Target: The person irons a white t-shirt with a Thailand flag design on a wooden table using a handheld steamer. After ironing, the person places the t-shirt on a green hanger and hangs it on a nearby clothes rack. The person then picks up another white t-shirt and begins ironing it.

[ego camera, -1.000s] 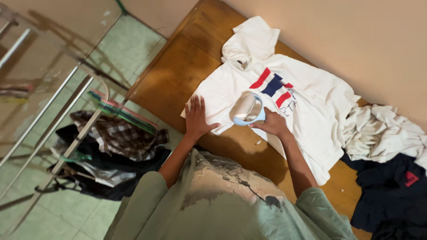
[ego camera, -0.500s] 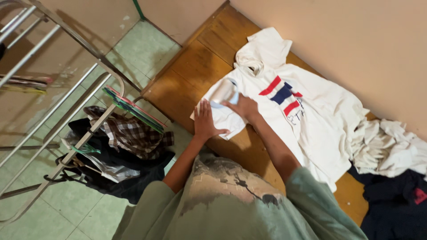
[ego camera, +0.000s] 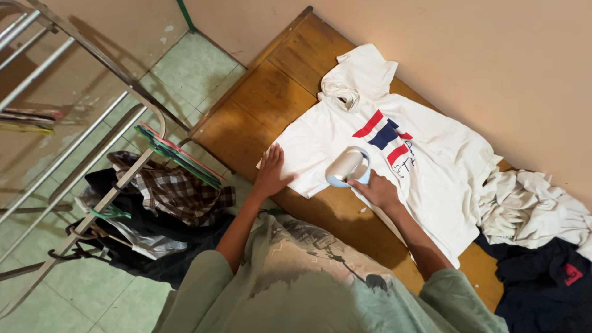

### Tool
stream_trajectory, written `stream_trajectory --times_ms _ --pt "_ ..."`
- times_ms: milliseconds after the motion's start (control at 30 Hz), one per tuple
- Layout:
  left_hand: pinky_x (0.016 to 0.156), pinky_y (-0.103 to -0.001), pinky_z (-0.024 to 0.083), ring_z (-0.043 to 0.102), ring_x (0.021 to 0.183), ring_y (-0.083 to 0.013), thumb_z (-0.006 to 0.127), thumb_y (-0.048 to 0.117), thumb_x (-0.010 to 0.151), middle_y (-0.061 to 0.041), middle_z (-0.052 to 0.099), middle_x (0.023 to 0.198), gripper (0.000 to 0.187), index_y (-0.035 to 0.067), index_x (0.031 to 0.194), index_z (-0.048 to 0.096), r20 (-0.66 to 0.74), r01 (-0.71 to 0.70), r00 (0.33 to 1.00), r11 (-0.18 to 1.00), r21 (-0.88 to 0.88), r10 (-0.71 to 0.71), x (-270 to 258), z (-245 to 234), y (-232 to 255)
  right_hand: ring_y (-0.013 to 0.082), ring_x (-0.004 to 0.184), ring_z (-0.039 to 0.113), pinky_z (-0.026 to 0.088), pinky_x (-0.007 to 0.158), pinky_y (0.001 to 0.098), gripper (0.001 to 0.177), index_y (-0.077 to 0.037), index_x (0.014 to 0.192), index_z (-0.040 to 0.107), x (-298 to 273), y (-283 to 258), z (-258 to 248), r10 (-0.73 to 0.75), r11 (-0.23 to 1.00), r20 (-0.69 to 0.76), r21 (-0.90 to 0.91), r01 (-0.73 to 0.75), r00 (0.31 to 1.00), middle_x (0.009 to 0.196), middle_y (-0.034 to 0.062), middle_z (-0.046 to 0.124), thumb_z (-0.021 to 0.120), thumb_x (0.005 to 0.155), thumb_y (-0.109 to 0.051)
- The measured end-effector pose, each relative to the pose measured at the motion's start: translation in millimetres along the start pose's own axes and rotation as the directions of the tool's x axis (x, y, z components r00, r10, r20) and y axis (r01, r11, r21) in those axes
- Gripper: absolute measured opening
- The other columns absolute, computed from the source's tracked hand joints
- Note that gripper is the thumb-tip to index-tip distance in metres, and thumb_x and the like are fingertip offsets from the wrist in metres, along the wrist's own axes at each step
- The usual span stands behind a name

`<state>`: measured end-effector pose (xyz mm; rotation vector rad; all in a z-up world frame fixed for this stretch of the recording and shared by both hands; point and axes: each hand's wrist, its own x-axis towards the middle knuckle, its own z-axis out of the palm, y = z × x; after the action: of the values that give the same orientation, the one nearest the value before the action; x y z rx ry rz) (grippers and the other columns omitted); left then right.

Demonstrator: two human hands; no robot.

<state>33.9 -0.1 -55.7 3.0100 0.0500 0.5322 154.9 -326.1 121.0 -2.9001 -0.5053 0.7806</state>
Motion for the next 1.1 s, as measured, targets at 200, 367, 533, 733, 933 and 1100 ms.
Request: stream_trajectory --times_ms 200,367,533,733,933,1100 --pt "0.127 -0.055 0.005 0.009 0.158 -0.0398 0.060 0.092 0.068 -0.032 0.015 0.166 0.144 -0.014 0.156 0.015 0.149 0.079 0.988 0.938 -0.337 -0.030 4.7 -34.7 13.5 0.0388 0.095 0.076 0.059 0.083 0.0490 0.117 0.007 0.124 0.060 39.9 -64.1 -12.1 -0.020 1.000 -0.032 0.017 0.021 0.999 0.097 0.0255 0.076 0.044 0.070 -0.095" --pt "0.126 -0.054 0.004 0.008 0.158 -0.0402 0.060 0.096 0.061 -0.033 0.014 0.166 0.154 -0.015 0.156 0.011 0.181 0.120 0.982 0.935 -0.333 -0.061 8.3 -48.5 16.2 0.0381 0.098 0.075 0.060 0.082 0.0476 0.119 0.010 0.122 0.062 83.0 -124.5 -28.4 -0.125 0.991 -0.054 -0.059 0.122 0.991 0.103 0.0276 0.074 0.043 0.075 -0.097" --pt "0.128 -0.053 0.004 0.008 0.158 -0.0384 0.063 0.097 0.055 -0.031 0.014 0.166 0.159 -0.016 0.156 0.012 0.183 0.157 0.978 0.932 -0.327 -0.101 9.2 -50.1 18.7 0.0379 0.100 0.075 0.059 0.084 0.0475 0.123 0.010 0.128 0.058 83.9 -127.3 -27.5 -0.098 0.994 -0.020 -0.051 0.097 0.995 0.104 0.0279 0.074 0.043 0.072 -0.099" --pt "0.127 -0.052 0.003 0.007 0.159 -0.0364 0.066 0.096 0.052 -0.030 0.013 0.167 0.161 -0.014 0.156 0.013 0.215 0.184 0.969 0.938 -0.293 -0.122 11.6 -49.9 20.3 0.0392 0.101 0.074 0.057 0.087 0.0491 0.122 0.004 0.131 0.057 31.2 -53.6 -20.4 -0.021 1.000 0.025 0.011 0.020 0.999 0.103 0.0248 0.075 0.042 0.067 -0.098" --pt "0.127 -0.051 0.002 0.006 0.158 -0.0364 0.067 0.096 0.050 -0.029 0.011 0.167 0.162 -0.014 0.156 0.011 0.256 0.205 0.958 0.931 -0.303 -0.128 11.4 -51.2 20.0 0.0382 0.095 0.077 0.061 0.082 0.0490 0.120 0.007 0.126 0.061 5.3 -25.4 -21.9 0.056 0.991 0.060 -0.124 -0.049 0.997 0.098 0.0268 0.077 0.038 0.073 -0.098" --pt "0.127 -0.052 0.003 0.007 0.158 -0.0375 0.066 0.096 0.051 -0.030 0.012 0.167 0.162 -0.014 0.156 0.012 0.215 0.177 0.970 0.935 -0.309 -0.112 11.5 -50.4 18.2 0.0380 0.095 0.075 0.060 0.080 0.0485 0.124 0.008 0.123 0.060 43.5 -84.1 -29.6 -0.014 0.998 -0.010 -0.064 0.013 1.000 0.099 0.0264 0.074 0.040 0.068 -0.101"
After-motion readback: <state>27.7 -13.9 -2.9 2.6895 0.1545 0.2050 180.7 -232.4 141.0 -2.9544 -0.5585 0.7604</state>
